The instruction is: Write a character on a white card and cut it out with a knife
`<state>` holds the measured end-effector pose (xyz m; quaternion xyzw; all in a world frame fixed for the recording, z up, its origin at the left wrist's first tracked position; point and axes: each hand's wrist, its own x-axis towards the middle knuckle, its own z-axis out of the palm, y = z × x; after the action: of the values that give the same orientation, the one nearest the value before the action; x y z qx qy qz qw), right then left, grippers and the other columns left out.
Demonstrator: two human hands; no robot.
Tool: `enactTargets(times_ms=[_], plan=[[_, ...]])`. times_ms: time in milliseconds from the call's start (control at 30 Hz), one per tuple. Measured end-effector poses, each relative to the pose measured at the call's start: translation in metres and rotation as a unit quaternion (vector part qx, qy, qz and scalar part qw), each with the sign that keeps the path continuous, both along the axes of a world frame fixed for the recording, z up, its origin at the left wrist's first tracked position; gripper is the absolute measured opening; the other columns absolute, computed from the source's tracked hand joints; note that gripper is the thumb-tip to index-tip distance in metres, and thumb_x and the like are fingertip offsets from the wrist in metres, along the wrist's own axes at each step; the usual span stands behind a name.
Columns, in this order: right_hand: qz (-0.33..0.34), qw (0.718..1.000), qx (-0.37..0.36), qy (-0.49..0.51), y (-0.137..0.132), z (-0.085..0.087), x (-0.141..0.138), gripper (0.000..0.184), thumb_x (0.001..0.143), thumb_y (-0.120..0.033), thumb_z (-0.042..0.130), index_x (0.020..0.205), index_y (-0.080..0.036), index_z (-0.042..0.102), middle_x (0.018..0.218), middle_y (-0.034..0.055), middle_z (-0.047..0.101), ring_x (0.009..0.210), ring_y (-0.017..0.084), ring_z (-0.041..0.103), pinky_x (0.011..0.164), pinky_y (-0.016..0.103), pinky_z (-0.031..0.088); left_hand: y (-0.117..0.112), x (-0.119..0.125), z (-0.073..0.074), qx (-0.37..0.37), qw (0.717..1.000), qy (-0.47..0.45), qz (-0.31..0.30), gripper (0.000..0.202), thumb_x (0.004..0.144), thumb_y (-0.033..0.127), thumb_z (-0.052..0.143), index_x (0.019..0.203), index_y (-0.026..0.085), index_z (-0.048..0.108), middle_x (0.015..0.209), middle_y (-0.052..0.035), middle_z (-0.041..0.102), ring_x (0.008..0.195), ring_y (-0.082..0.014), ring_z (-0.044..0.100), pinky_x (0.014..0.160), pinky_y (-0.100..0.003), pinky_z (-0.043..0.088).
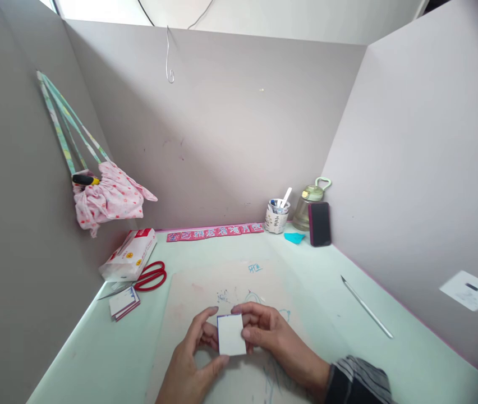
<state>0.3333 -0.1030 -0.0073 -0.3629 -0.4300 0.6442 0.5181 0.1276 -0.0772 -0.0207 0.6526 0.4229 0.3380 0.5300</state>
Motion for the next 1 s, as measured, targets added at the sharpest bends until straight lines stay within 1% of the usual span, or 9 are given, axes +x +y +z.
enactTargets(times_ms=[233, 400, 467, 567, 633, 700, 867, 1000], plan=[[0.001, 1.0, -0.003, 0.002, -0.001, 0.001, 0.0, 0.044, 0.072, -0.037, 0.085, 0.107, -0.016, 0.07, 0.072, -0.0001, 0.065, 0.06, 0.01, 0.055, 0.059, 0.023, 0.041, -0.002, 0.002, 0.007, -0.007, 1.0, 0.02, -0.013, 0.058, 0.071, 0.026, 0.066, 0.126, 0.022, 0.049, 0.094, -0.004, 0.068, 0.093, -0.024, 0.063, 0.092, -0.036, 0.045], [0.006, 1.0, -0.002, 0.004, -0.002, 0.002, 0.001, 0.043, 0.073, -0.036, 0.084, 0.108, -0.015, 0.069, 0.073, -0.0002, 0.064, 0.061, 0.01, 0.054, 0.06, 0.023, 0.039, -0.003, 0.0, 0.005, -0.006, 1.0, 0.021, -0.004, 0.055, 0.072, 0.025, 0.065, 0.125, 0.023, 0.051, 0.095, -0.0031, 0.068, 0.094, -0.0237, 0.064, 0.093, -0.035, 0.045], [0.022, 1.0, -0.005, -0.005, -0.002, 0.002, 0.001, 0.049, 0.071, -0.033, 0.086, 0.113, -0.017, 0.067, 0.078, 0.0004, 0.065, 0.064, 0.011, 0.054, 0.061, 0.024, 0.039, -0.003, -0.002, 0.004, -0.007, 1.0, 0.017, 0.007, 0.053, 0.073, 0.025, 0.067, 0.124, 0.023, 0.052, 0.093, -0.0025, 0.068, 0.094, -0.0236, 0.064, 0.093, -0.034, 0.045], [0.048, 0.999, -0.014, -0.012, -0.003, 0.001, 0.002, 0.064, 0.066, -0.025, 0.088, 0.124, -0.02, 0.062, 0.085, 0.0003, 0.066, 0.069, 0.011, 0.055, 0.066, 0.024, 0.038, -0.003, -0.002, 0.006, -0.005, 1.0, 0.009, 0.021, 0.051, 0.074, 0.029, 0.069, 0.122, 0.024, 0.054, 0.092, -0.0026, 0.068, 0.093, -0.0236, 0.064, 0.091, -0.034, 0.046], [0.051, 0.999, -0.018, -0.004, -0.003, -0.001, 0.002, 0.073, 0.064, -0.021, 0.089, 0.13, -0.022, 0.057, 0.086, -0.0007, 0.066, 0.071, 0.011, 0.055, 0.068, 0.025, 0.037, -0.003, -0.002, 0.008, -0.003, 1.0, 0.006, 0.024, 0.05, 0.074, 0.031, 0.07, 0.121, 0.023, 0.055, 0.092, -0.003, 0.068, 0.092, -0.0239, 0.064, 0.09, -0.034, 0.047], [0.046, 0.999, -0.018, -0.001, -0.002, -0.003, 0.002, 0.076, 0.064, -0.021, 0.089, 0.133, -0.023, 0.055, 0.084, -0.0016, 0.065, 0.07, 0.011, 0.055, 0.068, 0.025, 0.037, -0.002, -0.001, 0.01, -0.003, 1.0, 0.006, 0.024, 0.05, 0.073, 0.033, 0.071, 0.12, 0.023, 0.056, 0.091, -0.003, 0.069, 0.091, -0.0242, 0.064, 0.089, -0.034, 0.047], [0.043, 0.999, -0.013, -0.019, -0.001, -0.003, 0.001, 0.064, 0.067, -0.022, 0.087, 0.126, -0.021, 0.061, 0.081, -0.002, 0.064, 0.065, 0.01, 0.053, 0.065, 0.025, 0.037, -0.001, 0.0, 0.01, -0.004, 1.0, 0.005, 0.018, 0.05, 0.074, 0.034, 0.071, 0.12, 0.023, 0.056, 0.09, -0.0025, 0.068, 0.091, -0.024, 0.064, 0.089, -0.033, 0.047], [0.044, 0.999, -0.009, -0.018, -0.001, -0.003, 0.002, 0.063, 0.067, -0.021, 0.087, 0.124, -0.02, 0.062, 0.082, -0.0016, 0.065, 0.064, 0.009, 0.052, 0.063, 0.024, 0.037, -0.001, -0.001, 0.012, -0.001, 0.999, 0.021, 0.029, 0.05, 0.072, 0.033, 0.072, 0.118, 0.023, 0.058, 0.093, -0.0033, 0.068, 0.094, -0.0252, 0.063, 0.092, -0.035, 0.046]])
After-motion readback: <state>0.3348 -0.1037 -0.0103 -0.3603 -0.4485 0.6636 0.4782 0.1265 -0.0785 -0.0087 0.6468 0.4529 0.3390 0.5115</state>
